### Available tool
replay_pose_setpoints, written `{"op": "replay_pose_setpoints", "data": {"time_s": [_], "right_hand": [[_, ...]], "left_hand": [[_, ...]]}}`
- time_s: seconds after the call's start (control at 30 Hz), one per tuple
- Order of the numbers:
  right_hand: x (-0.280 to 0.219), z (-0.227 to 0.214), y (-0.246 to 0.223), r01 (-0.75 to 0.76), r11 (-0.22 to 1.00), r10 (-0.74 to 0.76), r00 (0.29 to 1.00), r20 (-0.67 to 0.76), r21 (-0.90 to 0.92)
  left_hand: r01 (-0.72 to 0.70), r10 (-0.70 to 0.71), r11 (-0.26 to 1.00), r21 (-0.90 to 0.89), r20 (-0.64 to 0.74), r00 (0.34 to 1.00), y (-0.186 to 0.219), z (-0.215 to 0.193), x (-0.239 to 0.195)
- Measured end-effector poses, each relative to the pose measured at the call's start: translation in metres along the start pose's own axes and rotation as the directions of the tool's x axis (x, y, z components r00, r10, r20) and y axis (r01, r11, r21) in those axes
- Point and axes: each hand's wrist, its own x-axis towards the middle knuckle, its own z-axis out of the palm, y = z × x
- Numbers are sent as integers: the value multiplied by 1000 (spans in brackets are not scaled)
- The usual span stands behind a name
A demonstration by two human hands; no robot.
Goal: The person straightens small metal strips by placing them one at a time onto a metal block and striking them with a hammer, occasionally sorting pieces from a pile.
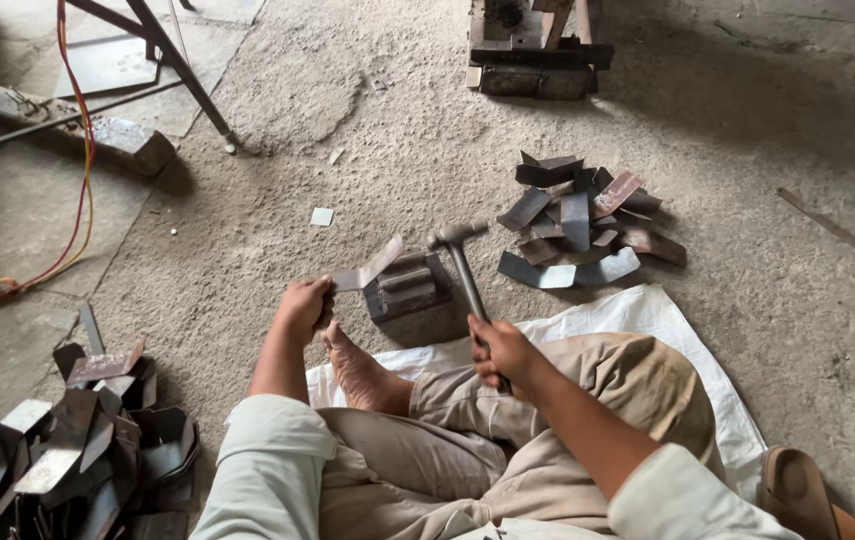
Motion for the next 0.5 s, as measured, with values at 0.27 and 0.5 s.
{"op": "replay_pose_setpoints", "data": {"time_s": [0.27, 0.5], "right_hand": [[36, -42, 85, -524, 798, 457, 848, 267, 298], [60, -34, 107, -516, 840, 487, 854, 183, 167]], "left_hand": [[119, -107, 992, -35, 247, 963, 48, 67, -67], [-427, 19, 440, 790, 467, 884, 25, 108, -72]]}}
